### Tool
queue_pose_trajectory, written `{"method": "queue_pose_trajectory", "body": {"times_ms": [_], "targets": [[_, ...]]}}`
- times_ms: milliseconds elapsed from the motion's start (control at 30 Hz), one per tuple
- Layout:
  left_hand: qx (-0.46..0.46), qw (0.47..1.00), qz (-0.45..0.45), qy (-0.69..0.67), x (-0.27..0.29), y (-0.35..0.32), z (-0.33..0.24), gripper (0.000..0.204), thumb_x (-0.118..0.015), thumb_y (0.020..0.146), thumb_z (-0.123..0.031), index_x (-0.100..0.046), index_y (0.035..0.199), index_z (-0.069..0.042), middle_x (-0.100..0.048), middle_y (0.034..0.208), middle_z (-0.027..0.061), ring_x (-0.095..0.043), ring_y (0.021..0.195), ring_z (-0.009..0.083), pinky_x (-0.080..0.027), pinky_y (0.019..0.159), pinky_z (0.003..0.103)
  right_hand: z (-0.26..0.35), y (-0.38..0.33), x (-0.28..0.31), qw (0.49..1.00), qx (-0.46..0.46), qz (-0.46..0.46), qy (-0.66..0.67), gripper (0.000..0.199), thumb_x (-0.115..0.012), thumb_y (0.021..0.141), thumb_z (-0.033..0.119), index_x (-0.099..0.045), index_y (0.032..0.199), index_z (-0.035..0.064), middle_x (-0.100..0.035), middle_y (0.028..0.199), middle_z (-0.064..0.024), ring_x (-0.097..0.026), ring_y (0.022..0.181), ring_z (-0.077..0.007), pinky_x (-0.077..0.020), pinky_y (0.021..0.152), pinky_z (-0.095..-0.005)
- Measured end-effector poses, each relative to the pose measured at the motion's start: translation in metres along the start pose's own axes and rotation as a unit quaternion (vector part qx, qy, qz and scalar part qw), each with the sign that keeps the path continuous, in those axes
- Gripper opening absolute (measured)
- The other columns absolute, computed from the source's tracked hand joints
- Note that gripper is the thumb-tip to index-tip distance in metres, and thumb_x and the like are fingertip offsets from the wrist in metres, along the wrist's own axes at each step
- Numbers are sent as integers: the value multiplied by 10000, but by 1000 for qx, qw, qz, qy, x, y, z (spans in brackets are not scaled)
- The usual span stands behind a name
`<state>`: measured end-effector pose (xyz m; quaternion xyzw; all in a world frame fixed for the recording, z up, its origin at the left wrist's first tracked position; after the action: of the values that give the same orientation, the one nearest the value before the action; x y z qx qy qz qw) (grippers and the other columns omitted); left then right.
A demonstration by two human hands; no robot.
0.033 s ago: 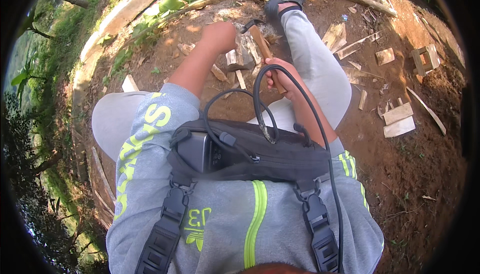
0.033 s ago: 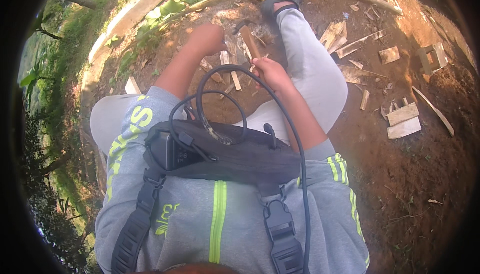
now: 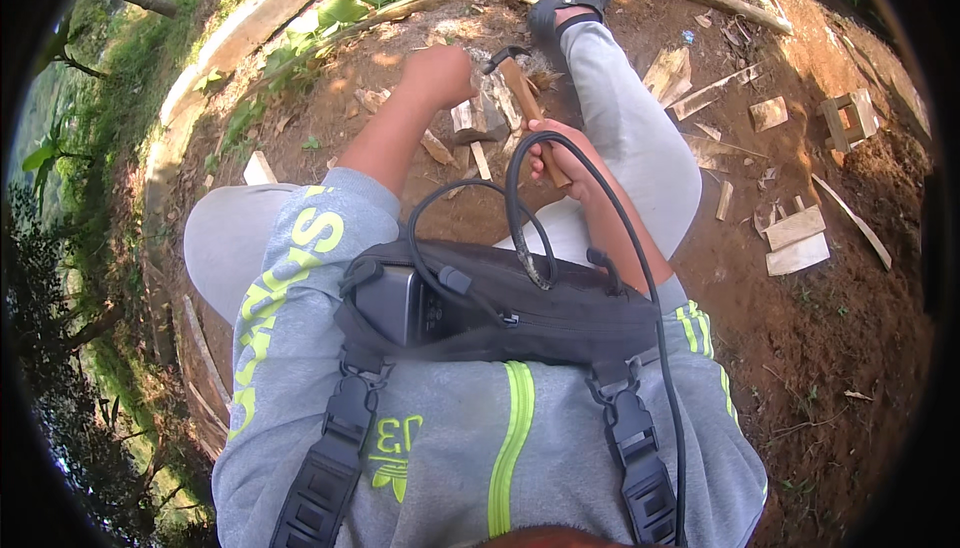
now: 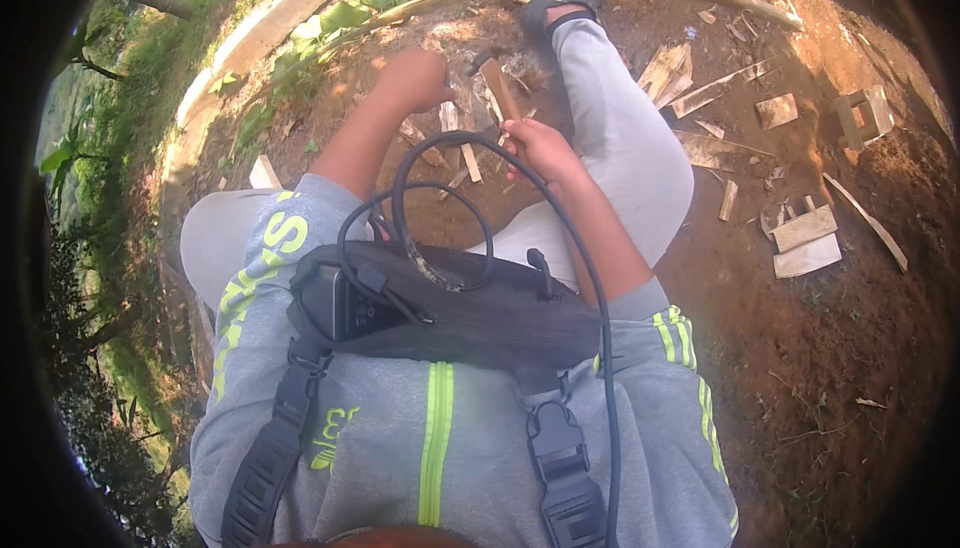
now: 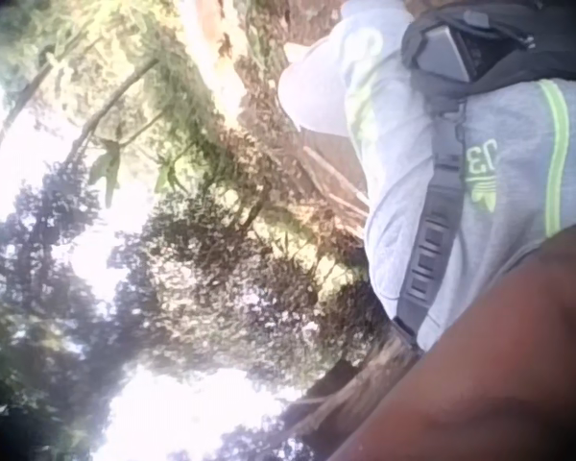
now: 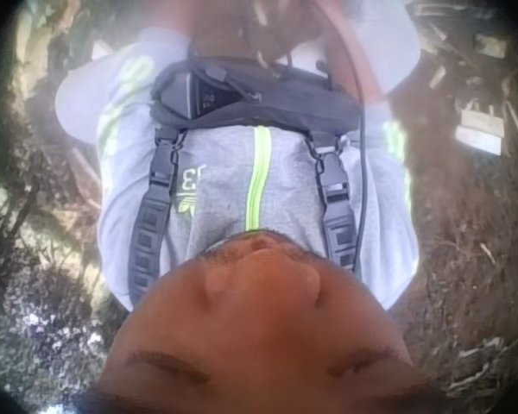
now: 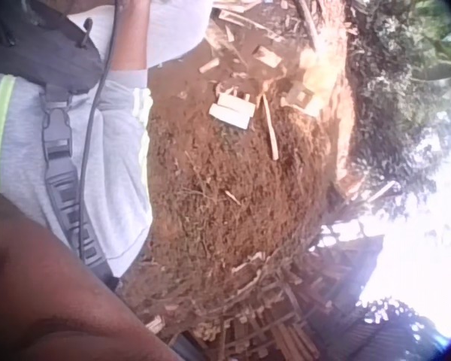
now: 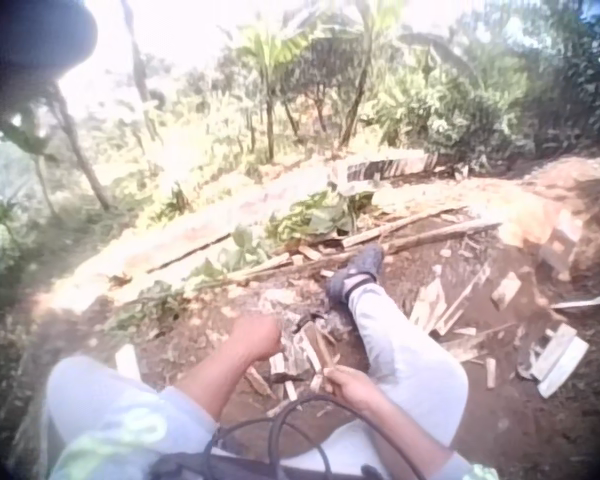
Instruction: The person uses a chisel and a hammer to carve out a section of a small piece of wood, striking the chisel with the hammer and clearing wood chips.
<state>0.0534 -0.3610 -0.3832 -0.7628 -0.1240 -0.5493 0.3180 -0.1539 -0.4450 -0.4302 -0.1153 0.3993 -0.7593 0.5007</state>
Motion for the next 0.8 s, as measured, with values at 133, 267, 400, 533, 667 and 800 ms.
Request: {"method": "queue_pose_trajectory", "body": {"times_ms": [133, 267, 400, 533, 667, 800], "targets": [[30, 999, 4, -41, -9, 4, 9, 437, -738, 915, -505, -816, 948, -76, -784, 940, 159, -753, 926, 352, -596, 847, 484, -11, 3, 3, 999, -20, -30, -11, 192, -538, 1091, 196, -605, 1176, 37, -554, 753, -4, -583, 596, -124, -568, 554, -318], [96, 993, 6, -69, -8, -1, 14, 493, -693, 958, -538, -816, 1017, -64, -788, 1038, 160, -759, 1000, 345, -611, 870, 475, -14, 1, 11, 986, -1, -82, -142, 285, -569, 1064, 231, -597, 1239, 8, -639, 844, -77, -670, 678, -208, -584, 638, -380], [109, 992, -5, -65, -6, 0, 9, 488, -670, 980, -513, -815, 1053, -53, -790, 1089, 161, -764, 1034, 337, -619, 879, 467, 11, -7, 8, 870, 130, -185, -437, 400, -591, 1044, 265, -577, 1333, -11, -746, 1058, -222, -745, 974, -392, -574, 866, -492], [104, 991, -14, -82, -5, 4, 2, 453, -658, 985, -468, -814, 1049, -47, -790, 1080, 173, -766, 1025, 338, -620, 879, 467, -7, 5, -3, 826, 54, -110, -551, 420, -565, 1050, 292, -583, 1356, 4, -719, 1174, -298, -675, 1157, -468, -521, 977, -530], [93, 991, -31, -85, -8, 4, 5, 481, -595, 1017, -465, -811, 999, -35, -786, 1024, 181, -761, 967, 359, -617, 840, 487, 10, 1, -9, 857, 132, -157, -474, 377, -557, 1043, 279, -623, 1289, -1, -718, 1144, -308, -681, 1134, -470, -526, 967, -535], [102, 990, -37, -94, -18, 11, 12, 514, -551, 1039, -466, -808, 974, -25, -782, 989, 192, -760, 927, 372, -615, 823, 502, -24, 20, -1, 824, 44, -102, -556, 346, -567, 1044, 254, -625, 1246, -21, -719, 1117, -311, -682, 1112, -480, -522, 944, -544]]}}
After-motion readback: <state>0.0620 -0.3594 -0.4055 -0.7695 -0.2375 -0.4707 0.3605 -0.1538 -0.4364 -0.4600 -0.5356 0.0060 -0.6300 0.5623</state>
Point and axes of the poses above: each hand's wrist, its own y-axis towards the middle knuckle, its own x-axis out of the back of the hand, z = x × y, the point moved 10 cm from there along y, towards the middle knuckle
